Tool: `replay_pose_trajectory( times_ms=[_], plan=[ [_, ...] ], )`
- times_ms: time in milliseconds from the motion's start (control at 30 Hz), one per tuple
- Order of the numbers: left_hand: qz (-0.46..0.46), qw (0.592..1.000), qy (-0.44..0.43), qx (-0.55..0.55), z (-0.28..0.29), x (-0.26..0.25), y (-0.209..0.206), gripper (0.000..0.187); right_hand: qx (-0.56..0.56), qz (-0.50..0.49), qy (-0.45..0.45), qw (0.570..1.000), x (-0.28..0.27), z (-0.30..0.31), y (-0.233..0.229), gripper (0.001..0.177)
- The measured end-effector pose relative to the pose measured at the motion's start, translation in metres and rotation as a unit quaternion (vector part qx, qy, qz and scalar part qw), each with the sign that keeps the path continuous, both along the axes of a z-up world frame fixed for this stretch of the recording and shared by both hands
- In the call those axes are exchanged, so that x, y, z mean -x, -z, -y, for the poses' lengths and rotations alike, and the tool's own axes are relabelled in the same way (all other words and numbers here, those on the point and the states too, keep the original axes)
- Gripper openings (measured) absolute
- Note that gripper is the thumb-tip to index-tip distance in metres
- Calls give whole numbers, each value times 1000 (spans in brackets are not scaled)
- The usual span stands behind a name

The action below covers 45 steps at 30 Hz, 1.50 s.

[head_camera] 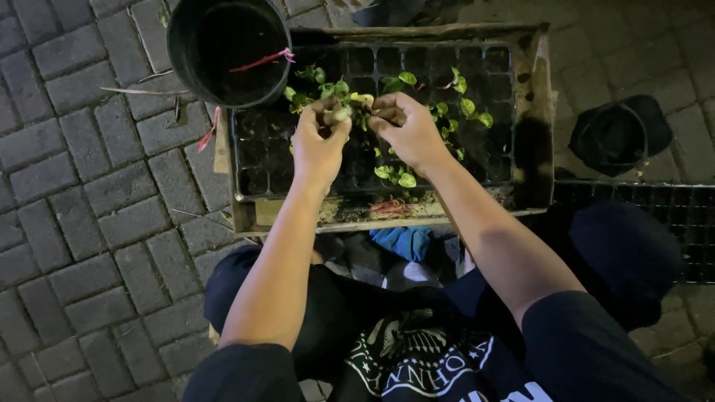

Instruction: Transplanting small seedlings into a multi-cell seedling tray by hand.

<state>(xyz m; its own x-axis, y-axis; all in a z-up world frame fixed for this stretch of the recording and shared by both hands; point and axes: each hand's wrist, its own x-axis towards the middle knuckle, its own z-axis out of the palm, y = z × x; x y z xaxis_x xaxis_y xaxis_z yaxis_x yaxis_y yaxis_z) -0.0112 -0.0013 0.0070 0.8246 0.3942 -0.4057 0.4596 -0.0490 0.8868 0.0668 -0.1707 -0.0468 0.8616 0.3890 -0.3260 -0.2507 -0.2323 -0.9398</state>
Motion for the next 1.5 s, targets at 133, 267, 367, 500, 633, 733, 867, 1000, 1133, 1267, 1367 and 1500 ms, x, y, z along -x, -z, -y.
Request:
replay_pose_trajectory(
  times_ms=[133,267,367,500,633,733,867,1000,1133,1267,1367,1500],
  plan=[
    [6,999,-10,34,2,3,-9,41,-54,7,18,998,0,-3,-1,22],
    [17,998,-40,44,0,1,3,44,-95,24,37,994,1,-7,-1,27],
    [56,997,-43,26,-1,2,11,36,-114,22,47,992,1,-9,-2,26],
    [64,996,-47,34,1,3,4,31,-90,19,45,995,0,-12,-8,23],
    [67,996,-40,41,3,6,9,32,-82,21,60,995,-1,-18,-16,20],
    [71,997,-37,23,3,6,9,30,-65,45,54,995,0,-18,-11,19],
    [90,995,-35,10,-2,6,6,27,1,153,-5,988,0,-14,-12,16],
    [95,994,-32,-46,-2,4,9,28,-70,105,-78,989,-11,-5,-32,23],
    [112,982,37,-147,3,5,-6,27,-84,99,-111,985,-10,-3,-46,21],
    [156,968,63,-188,0,10,-12,27,-26,162,-154,974,-7,1,-58,13],
    [120,973,84,-176,-1,11,-14,22,-24,149,-151,977,-2,-1,-62,14],
    [124,967,100,-201,-7,13,-13,28,72,189,-159,966,2,-4,-48,10]
  ],
)
